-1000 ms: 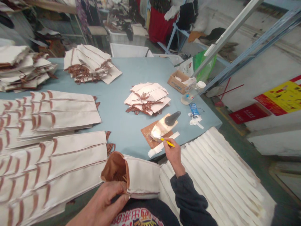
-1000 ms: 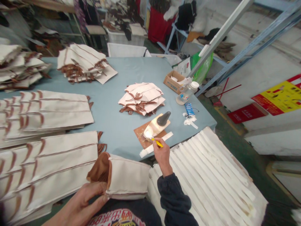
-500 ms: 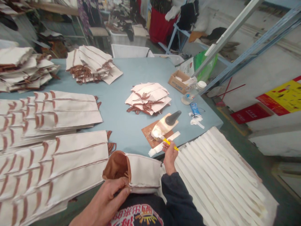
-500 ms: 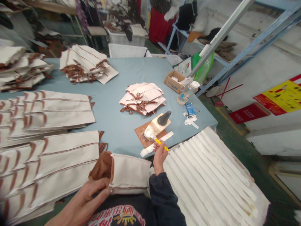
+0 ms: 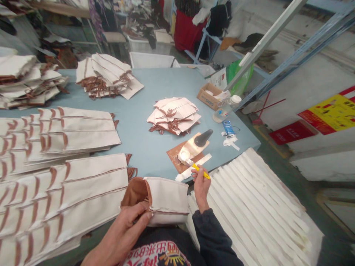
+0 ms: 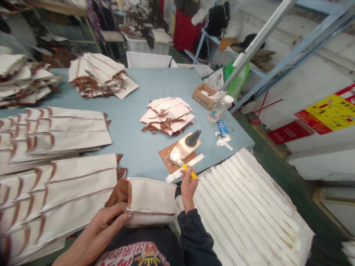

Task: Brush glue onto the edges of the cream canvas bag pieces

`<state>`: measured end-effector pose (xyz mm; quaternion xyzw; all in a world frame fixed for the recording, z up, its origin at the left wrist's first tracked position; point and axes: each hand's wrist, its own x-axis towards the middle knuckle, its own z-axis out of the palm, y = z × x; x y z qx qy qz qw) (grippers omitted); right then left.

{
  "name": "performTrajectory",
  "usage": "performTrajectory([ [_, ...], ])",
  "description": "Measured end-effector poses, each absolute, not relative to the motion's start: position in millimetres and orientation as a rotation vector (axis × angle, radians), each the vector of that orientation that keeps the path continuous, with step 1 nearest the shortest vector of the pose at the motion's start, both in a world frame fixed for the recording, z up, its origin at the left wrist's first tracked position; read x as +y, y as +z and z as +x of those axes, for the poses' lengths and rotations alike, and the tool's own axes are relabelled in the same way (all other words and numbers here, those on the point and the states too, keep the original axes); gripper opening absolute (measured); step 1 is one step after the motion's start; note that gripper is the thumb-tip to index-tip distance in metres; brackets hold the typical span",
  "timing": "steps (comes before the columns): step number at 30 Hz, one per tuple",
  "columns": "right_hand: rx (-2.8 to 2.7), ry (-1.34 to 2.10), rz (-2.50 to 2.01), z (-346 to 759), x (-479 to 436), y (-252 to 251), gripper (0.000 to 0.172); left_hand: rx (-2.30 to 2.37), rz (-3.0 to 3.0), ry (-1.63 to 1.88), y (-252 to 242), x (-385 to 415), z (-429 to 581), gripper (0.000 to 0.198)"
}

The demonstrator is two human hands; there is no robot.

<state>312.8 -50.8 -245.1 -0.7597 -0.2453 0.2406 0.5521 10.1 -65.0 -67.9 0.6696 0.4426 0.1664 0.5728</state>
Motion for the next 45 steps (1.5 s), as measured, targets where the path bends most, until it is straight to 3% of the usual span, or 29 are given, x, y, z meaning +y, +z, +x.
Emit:
performTrajectory([
  [7,-0.921,0.625,-1.785,325.0,-47.8,-221.4,0.054,1.105,1.354,0.472,-57.8,-56.4,10.9,0.041],
  [14,-0.673,0.586,-1.724,324.8,-81.5,-174.6,0.065,1.038,1.096,0.538,-58.3,-56.9,4.9,0.043],
  [22,-0.862,0.465,-1.513,274.0,-100.1,-81.3,0.037,0.835,1.305,0.494,-44.2,-50.9,9.8,0.026],
  [26,-1.229,0.307,-1.478,251.2,-83.8,-77.6,0.026,0.619,1.576,0.466,-22.0,-51.2,22.8,0.021],
  [34,-1.291,0.083,-1.483,228.3,-87.1,-92.9,0.028,0.587,1.631,0.395,-17.1,-71.2,17.6,0.013],
  [40,-1.366,-0.093,-1.446,234.0,-93.0,-76.7,0.023,0.927,1.710,0.258,-4.3,-64.7,-4.3,0.046],
  [42,-1.452,-0.164,-1.419,232.6,-90.8,-68.3,0.024,0.927,1.748,0.358,0.0,-59.5,-5.2,0.040],
  [45,-1.526,-0.222,-1.386,226.6,-89.9,-59.4,0.024,0.900,1.783,0.473,0.3,-53.4,0.1,0.010],
])
